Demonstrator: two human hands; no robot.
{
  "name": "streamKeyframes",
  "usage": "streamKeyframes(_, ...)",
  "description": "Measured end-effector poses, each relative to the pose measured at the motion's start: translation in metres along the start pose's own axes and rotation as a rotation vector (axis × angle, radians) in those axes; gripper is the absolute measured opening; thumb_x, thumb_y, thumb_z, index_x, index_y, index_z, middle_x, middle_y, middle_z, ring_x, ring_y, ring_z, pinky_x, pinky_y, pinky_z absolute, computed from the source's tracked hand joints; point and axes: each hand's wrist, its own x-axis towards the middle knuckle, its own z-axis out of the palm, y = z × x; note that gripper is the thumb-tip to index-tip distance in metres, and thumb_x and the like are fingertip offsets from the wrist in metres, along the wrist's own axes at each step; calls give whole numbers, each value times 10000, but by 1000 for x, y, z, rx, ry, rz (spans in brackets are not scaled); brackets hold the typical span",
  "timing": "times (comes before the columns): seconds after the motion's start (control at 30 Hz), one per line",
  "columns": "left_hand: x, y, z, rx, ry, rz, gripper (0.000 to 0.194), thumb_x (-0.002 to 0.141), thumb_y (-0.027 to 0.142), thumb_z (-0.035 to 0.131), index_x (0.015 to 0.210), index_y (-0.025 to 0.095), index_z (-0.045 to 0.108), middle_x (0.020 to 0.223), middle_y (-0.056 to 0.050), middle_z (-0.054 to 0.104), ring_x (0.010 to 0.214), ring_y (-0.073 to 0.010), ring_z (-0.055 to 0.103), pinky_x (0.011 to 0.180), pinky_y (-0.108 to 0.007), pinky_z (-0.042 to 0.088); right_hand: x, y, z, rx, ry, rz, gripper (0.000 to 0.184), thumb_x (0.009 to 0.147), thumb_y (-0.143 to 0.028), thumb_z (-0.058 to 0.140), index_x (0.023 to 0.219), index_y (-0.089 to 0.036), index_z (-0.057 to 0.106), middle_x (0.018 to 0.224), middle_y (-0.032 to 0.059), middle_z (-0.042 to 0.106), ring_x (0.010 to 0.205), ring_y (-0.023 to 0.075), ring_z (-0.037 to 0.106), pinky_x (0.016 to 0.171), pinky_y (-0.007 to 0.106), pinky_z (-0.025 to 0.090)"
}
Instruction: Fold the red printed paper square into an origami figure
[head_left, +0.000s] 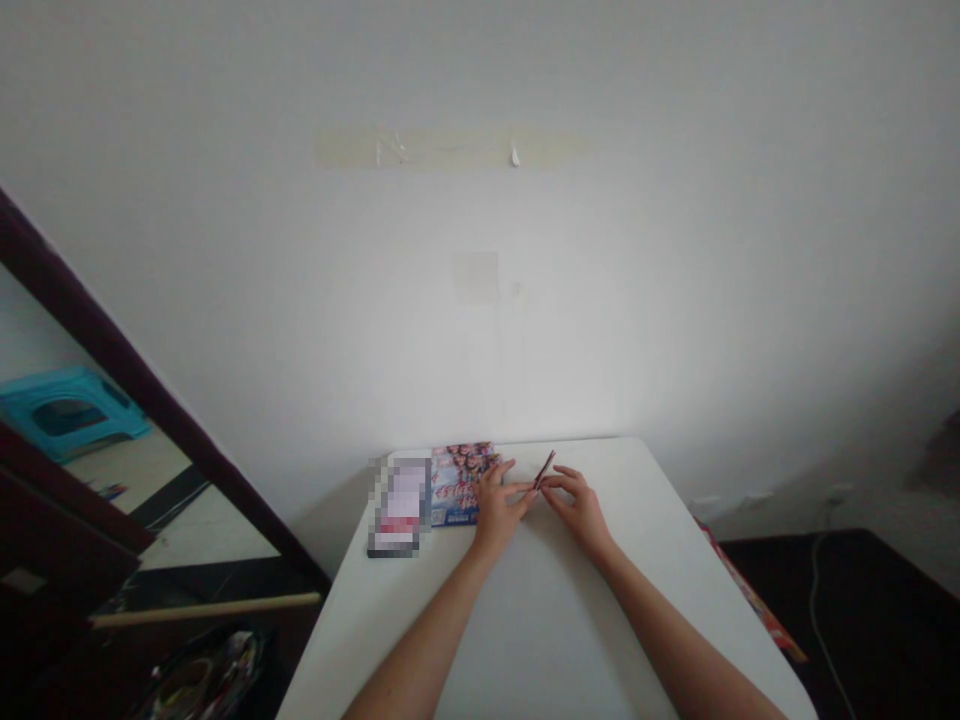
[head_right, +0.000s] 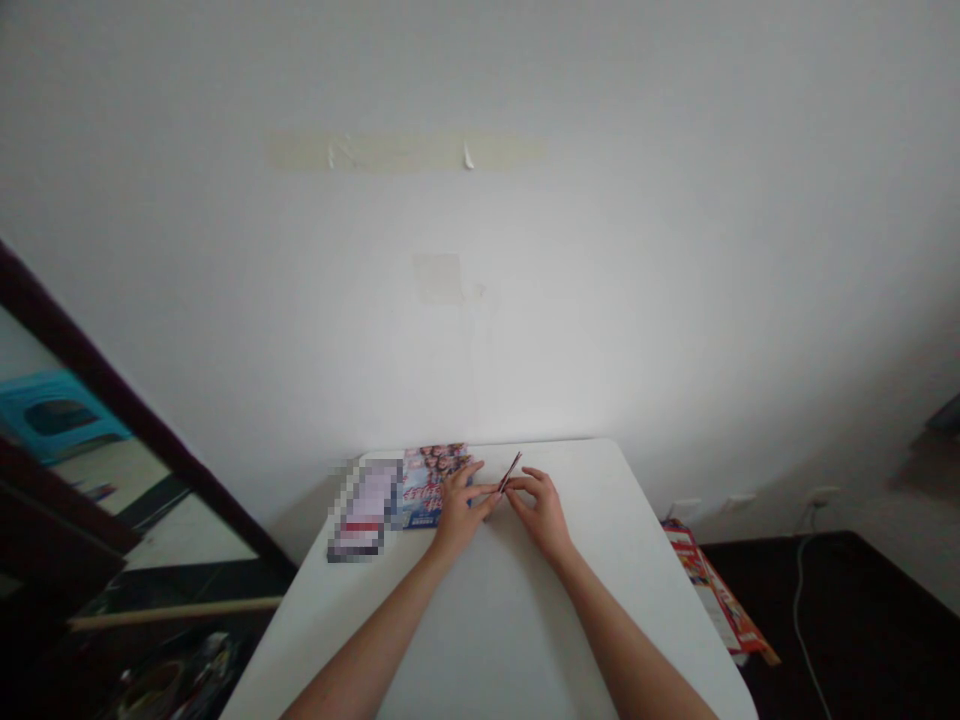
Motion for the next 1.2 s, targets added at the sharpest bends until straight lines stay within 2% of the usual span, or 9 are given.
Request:
streamKeyframes(0.37, 1, 0, 0, -52, -9, -31, 64, 709, 278, 815, 769, 284, 793, 1284, -48, 652, 1258, -292, 506, 1094, -551, 342, 0, 5, 3, -7, -1, -32, 229, 872, -481, 610, 893, -295, 742, 1005, 54, 738, 1233, 284, 523, 1077, 531, 406)
streamKeyframes(0.67, 2, 1, 1, -37, -38, -25, 55, 781, 269, 751, 797, 300, 794, 1309, -39, 640, 1287, -294, 483, 1111, -573, 313, 3, 0, 2, -28, 27, -55, 246, 873, -495, 605, 853, -291, 742, 984, 51, 747, 1196, 284, 526, 1068, 545, 396)
streamKeyframes(1.2, 1, 3, 1, -49, -54, -32, 31, 752, 264, 769, 762, 289, 785, 1324, -37, 629, 1314, -299, 455, 1120, -583, 283, 4, 3, 2, -43, 32, -48, 276, 829, -541, 646, 799, -289, 754, 1032, 55, 736, 1213, 282, 512, 1064, 529, 385)
